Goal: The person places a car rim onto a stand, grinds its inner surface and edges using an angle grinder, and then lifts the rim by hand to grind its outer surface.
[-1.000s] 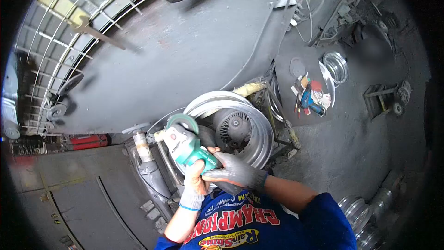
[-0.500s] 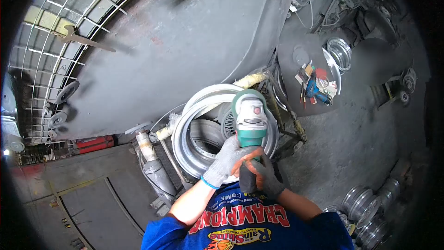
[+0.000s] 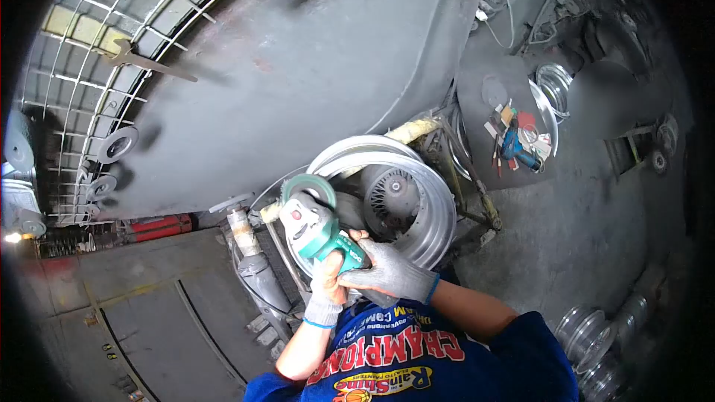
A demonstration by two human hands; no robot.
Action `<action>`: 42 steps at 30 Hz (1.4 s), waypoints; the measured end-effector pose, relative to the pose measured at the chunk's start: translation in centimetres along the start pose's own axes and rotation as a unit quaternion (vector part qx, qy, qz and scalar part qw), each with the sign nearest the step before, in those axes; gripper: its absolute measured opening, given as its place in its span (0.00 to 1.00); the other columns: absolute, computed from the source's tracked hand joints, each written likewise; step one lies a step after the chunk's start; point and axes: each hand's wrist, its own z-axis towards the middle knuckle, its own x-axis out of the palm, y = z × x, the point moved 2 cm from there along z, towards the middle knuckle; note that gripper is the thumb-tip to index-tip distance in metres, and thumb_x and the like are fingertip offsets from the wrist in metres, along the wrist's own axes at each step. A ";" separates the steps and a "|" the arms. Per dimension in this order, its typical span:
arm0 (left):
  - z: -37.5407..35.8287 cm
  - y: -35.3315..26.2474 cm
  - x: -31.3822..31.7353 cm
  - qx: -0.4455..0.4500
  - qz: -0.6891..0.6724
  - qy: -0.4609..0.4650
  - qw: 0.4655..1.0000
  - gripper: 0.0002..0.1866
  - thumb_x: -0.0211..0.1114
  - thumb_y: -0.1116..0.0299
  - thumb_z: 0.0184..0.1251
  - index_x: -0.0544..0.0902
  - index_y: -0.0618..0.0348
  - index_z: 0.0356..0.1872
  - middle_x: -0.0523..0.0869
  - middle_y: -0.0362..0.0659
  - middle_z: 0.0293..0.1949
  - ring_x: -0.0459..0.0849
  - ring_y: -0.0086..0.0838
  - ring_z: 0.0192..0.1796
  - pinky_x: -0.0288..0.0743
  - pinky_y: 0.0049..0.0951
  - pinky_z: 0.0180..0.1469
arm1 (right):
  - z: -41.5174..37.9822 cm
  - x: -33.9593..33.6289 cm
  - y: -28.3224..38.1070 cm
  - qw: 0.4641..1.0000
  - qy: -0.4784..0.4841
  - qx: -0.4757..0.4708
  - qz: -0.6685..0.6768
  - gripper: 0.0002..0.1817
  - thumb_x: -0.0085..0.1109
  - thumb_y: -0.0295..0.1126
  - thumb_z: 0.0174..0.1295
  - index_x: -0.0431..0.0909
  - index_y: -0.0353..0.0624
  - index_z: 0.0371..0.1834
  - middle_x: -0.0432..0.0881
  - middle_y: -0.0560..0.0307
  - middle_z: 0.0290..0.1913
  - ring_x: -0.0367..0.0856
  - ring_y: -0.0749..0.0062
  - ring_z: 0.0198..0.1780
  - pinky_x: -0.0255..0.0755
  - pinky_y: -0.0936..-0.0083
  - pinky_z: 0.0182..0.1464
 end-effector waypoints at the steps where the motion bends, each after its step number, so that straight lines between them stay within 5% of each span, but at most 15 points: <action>1: 0.4 0.1 0.6 0.001 0.026 0.016 1.000 0.31 0.77 0.56 0.61 0.77 0.66 0.58 0.84 0.52 0.55 0.87 0.41 0.48 0.84 0.39 0.51 | -0.3 -0.2 0.3 0.997 -0.038 -0.045 0.050 0.35 0.74 0.31 0.61 0.65 0.32 0.67 0.73 0.55 0.61 0.71 0.76 0.61 0.65 0.73 0.68; 8: 4.3 1.4 7.1 -0.158 0.294 0.107 0.937 0.17 0.68 0.67 0.68 0.80 0.64 0.53 0.86 0.44 0.34 0.87 0.27 0.37 0.80 0.22 0.29 | -5.6 -1.0 -3.3 0.957 -0.215 -0.002 0.194 0.18 0.67 0.31 0.64 0.74 0.40 0.54 0.78 0.55 0.52 0.77 0.77 0.51 0.73 0.75 0.55; 11: 5.4 1.6 7.2 -0.252 0.363 0.148 0.885 0.13 0.65 0.68 0.68 0.81 0.62 0.50 0.86 0.41 0.34 0.84 0.21 0.37 0.78 0.19 0.32 | -7.0 -0.7 -3.7 0.889 -0.178 -0.141 0.397 0.15 0.62 0.31 0.67 0.74 0.41 0.54 0.81 0.53 0.50 0.79 0.74 0.51 0.73 0.74 0.56; 13: 5.5 2.5 6.4 -0.083 0.490 0.256 0.829 0.14 0.66 0.68 0.68 0.82 0.61 0.51 0.86 0.41 0.35 0.83 0.20 0.37 0.79 0.21 0.39 | -8.1 -1.9 0.0 0.969 -0.195 -0.061 0.142 0.14 0.61 0.31 0.68 0.76 0.39 0.54 0.82 0.52 0.49 0.80 0.70 0.51 0.74 0.71 0.55; 14: 4.5 2.4 5.9 -0.115 0.423 0.195 0.877 0.19 0.71 0.64 0.65 0.82 0.62 0.53 0.88 0.42 0.39 0.85 0.25 0.38 0.81 0.28 0.45 | -8.7 -3.1 2.5 0.979 -0.189 -0.056 -0.061 0.15 0.61 0.31 0.68 0.77 0.37 0.54 0.82 0.51 0.50 0.80 0.69 0.52 0.74 0.69 0.55; 17: 0.9 -0.1 6.3 -0.151 0.198 0.084 0.965 0.26 0.75 0.62 0.61 0.80 0.62 0.58 0.87 0.43 0.47 0.87 0.30 0.45 0.81 0.33 0.51 | -10.3 -8.1 -0.9 0.920 -0.360 0.124 -0.092 0.18 0.62 0.29 0.65 0.78 0.37 0.57 0.81 0.50 0.56 0.79 0.68 0.55 0.73 0.68 0.58; 20: -1.2 -1.1 3.2 -0.095 0.092 0.152 0.979 0.34 0.76 0.62 0.60 0.73 0.64 0.65 0.82 0.49 0.57 0.84 0.35 0.56 0.77 0.36 0.60 | -7.5 -12.6 -1.9 0.858 -0.466 -0.050 -0.208 0.22 0.63 0.29 0.62 0.77 0.37 0.61 0.81 0.48 0.59 0.79 0.66 0.57 0.72 0.68 0.60; 22: -2.4 -2.2 2.6 -0.055 0.082 0.110 0.989 0.37 0.78 0.57 0.56 0.74 0.66 0.63 0.82 0.50 0.55 0.85 0.38 0.54 0.77 0.38 0.59 | -5.3 -13.3 -3.5 0.930 -0.366 0.015 -0.038 0.26 0.66 0.29 0.59 0.76 0.36 0.63 0.82 0.47 0.58 0.80 0.63 0.57 0.73 0.66 0.61; 26: -4.6 -2.6 1.1 0.015 0.020 0.058 0.998 0.36 0.81 0.56 0.52 0.75 0.65 0.58 0.82 0.49 0.52 0.85 0.41 0.53 0.77 0.38 0.58 | -4.9 -16.1 -4.1 0.962 -0.261 0.015 -0.072 0.29 0.68 0.28 0.56 0.75 0.35 0.64 0.82 0.42 0.58 0.81 0.58 0.59 0.73 0.65 0.61; 29: -6.3 -2.4 0.6 0.041 -0.009 0.012 0.999 0.35 0.81 0.57 0.52 0.75 0.65 0.57 0.81 0.49 0.51 0.84 0.41 0.52 0.77 0.39 0.58 | -0.7 -17.3 4.0 0.893 -0.188 0.182 -0.367 0.30 0.67 0.27 0.54 0.75 0.33 0.63 0.81 0.39 0.60 0.83 0.53 0.57 0.74 0.66 0.60; 32: -7.2 -2.0 0.1 0.050 -0.028 -0.017 0.998 0.34 0.80 0.58 0.53 0.75 0.65 0.57 0.81 0.48 0.50 0.83 0.41 0.51 0.76 0.40 0.58 | 2.9 -16.4 6.4 0.889 -0.089 0.119 -0.433 0.32 0.70 0.33 0.55 0.74 0.37 0.65 0.81 0.35 0.57 0.82 0.44 0.58 0.76 0.63 0.56; 34: -7.0 -1.4 0.2 0.060 -0.048 -0.027 0.997 0.34 0.80 0.58 0.53 0.75 0.64 0.56 0.81 0.47 0.50 0.83 0.39 0.51 0.76 0.38 0.59 | 3.3 -12.5 10.8 0.711 -0.270 -0.210 -0.614 0.25 0.71 0.32 0.53 0.80 0.40 0.56 0.86 0.41 0.47 0.86 0.51 0.50 0.79 0.60 0.50; 37: -6.3 -1.4 0.2 0.103 0.077 -0.007 0.992 0.35 0.76 0.49 0.56 0.75 0.65 0.56 0.81 0.47 0.49 0.82 0.41 0.52 0.75 0.42 0.59 | -0.1 -6.7 11.1 0.894 -0.145 -0.030 -0.423 0.25 0.73 0.36 0.55 0.79 0.41 0.56 0.85 0.41 0.47 0.85 0.48 0.50 0.78 0.60 0.50; 40: -5.3 -0.5 2.5 0.056 0.071 -0.071 0.993 0.32 0.72 0.50 0.61 0.77 0.65 0.57 0.83 0.48 0.51 0.82 0.33 0.52 0.75 0.37 0.60 | -2.1 -4.0 6.5 0.911 0.194 0.084 -0.353 0.28 0.67 0.35 0.60 0.74 0.37 0.63 0.82 0.44 0.55 0.82 0.58 0.57 0.67 0.63 0.67; 42: -3.3 -0.3 3.2 0.056 0.151 0.041 0.986 0.27 0.70 0.55 0.65 0.80 0.65 0.57 0.86 0.46 0.51 0.85 0.28 0.43 0.80 0.27 0.48 | -3.7 -4.2 3.8 0.964 0.105 0.183 -0.161 0.24 0.63 0.36 0.63 0.76 0.40 0.62 0.85 0.48 0.49 0.84 0.62 0.45 0.73 0.64 0.52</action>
